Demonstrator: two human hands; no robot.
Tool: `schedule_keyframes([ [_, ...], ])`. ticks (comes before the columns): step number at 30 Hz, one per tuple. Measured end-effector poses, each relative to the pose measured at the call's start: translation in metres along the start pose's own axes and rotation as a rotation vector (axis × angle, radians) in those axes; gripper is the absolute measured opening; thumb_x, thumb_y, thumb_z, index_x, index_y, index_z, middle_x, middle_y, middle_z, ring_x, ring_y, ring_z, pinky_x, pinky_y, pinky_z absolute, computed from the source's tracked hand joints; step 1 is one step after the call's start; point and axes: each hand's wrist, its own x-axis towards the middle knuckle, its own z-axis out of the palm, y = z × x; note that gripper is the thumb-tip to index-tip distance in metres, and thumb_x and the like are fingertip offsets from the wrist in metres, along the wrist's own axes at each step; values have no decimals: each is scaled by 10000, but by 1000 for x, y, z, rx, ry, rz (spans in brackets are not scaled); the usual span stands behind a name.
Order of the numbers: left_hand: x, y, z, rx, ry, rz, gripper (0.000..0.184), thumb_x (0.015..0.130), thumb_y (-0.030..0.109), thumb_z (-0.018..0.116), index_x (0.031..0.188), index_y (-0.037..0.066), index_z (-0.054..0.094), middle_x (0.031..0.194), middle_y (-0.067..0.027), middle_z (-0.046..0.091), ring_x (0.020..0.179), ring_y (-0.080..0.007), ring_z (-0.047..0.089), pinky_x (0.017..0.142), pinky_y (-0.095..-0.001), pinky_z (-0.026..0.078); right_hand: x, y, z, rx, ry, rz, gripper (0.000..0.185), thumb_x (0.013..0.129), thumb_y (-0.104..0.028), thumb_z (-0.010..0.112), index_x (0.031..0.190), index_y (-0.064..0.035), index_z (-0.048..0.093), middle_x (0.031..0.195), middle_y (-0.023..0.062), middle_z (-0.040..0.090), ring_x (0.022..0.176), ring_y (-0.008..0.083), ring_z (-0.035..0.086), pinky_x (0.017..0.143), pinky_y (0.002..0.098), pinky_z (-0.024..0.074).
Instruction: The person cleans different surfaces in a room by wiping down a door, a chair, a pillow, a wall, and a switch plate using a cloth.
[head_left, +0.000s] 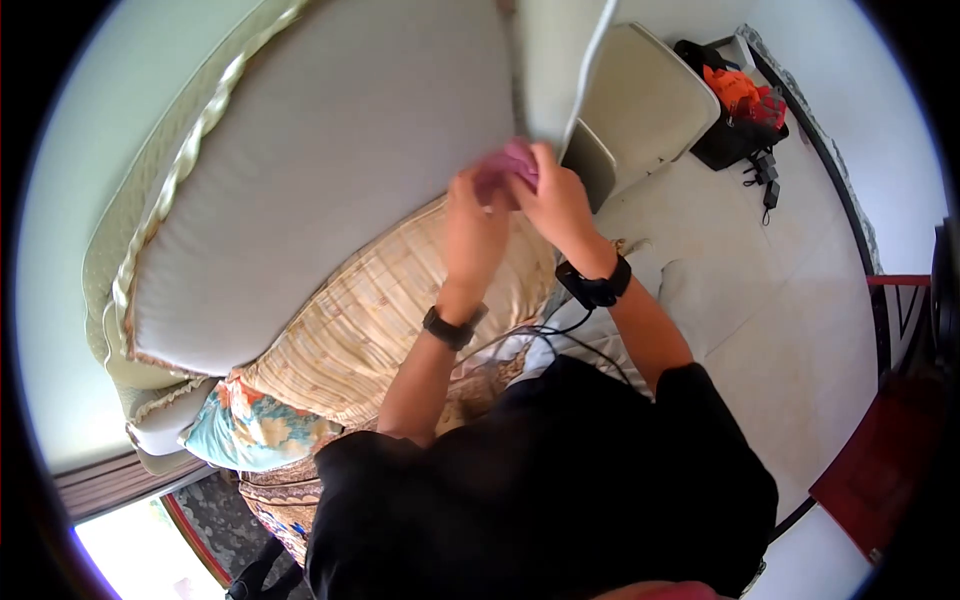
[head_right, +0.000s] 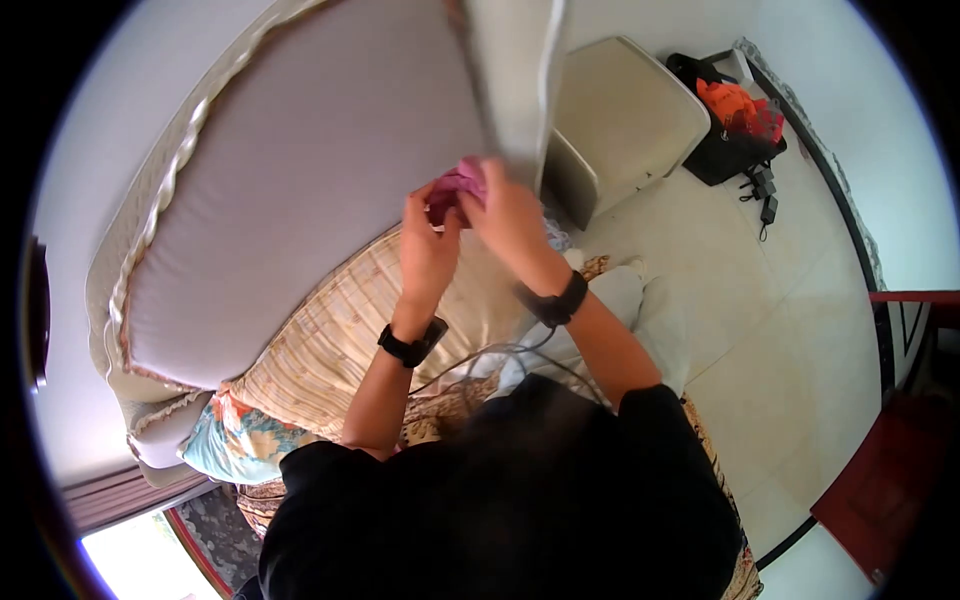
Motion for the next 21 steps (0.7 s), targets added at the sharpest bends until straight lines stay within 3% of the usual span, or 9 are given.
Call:
schedule_keyframes([
  [5, 14, 14, 130, -57, -228, -106, 367, 885, 12, 596, 1236, -32, 500, 1030, -149, 606, 925, -223, 616, 773, -330, 521, 1, 117, -74, -19, 50, 230, 336, 903, -204, 622, 1193, -72, 519, 916, 199, 677, 840, 399, 655, 704, 446, 516],
  [9, 36, -23, 240, 111, -300, -59, 337, 856, 81, 641, 1164, -11, 543, 1029, -163, 610, 926, -273, 614, 797, -360, 509, 25, 213, -125, -96, -36, 339, 350, 916, -221, 594, 1238, -102, 524, 949, 188, 681, 853, 392, 655, 715, 439, 516],
  [12, 59, -45, 324, 25, -363, -288, 330, 848, 109, 651, 1139, -7, 548, 1032, -163, 635, 929, -290, 626, 809, -362, 507, 51, 295, -148, -193, -60, 401, 358, 919, -239, 596, 1252, -127, 523, 977, 171, 686, 862, 381, 659, 711, 429, 522],
  [16, 86, -70, 413, 136, -444, -491, 320, 852, 181, 649, 1119, 31, 559, 1050, -177, 654, 942, -311, 658, 792, -386, 521, 67, 359, -166, -189, 1, 529, 372, 918, -223, 604, 1272, -144, 519, 1005, 138, 694, 864, 359, 667, 707, 418, 532],
  [20, 110, -99, 433, 433, -471, -179, 325, 892, 232, 616, 1173, 92, 533, 968, -164, 645, 818, -389, 649, 664, -462, 534, 107, 404, -166, -149, -128, 348, 363, 907, -153, 621, 1257, -133, 526, 1025, 113, 696, 857, 322, 677, 679, 372, 541],
  [21, 115, -105, 430, 463, -484, -255, 333, 895, 210, 610, 1194, 94, 523, 1008, -168, 635, 853, -389, 642, 691, -462, 531, 114, 415, -156, -171, -178, 314, 344, 903, -163, 622, 1233, -137, 530, 988, 102, 694, 830, 321, 675, 658, 382, 536],
])
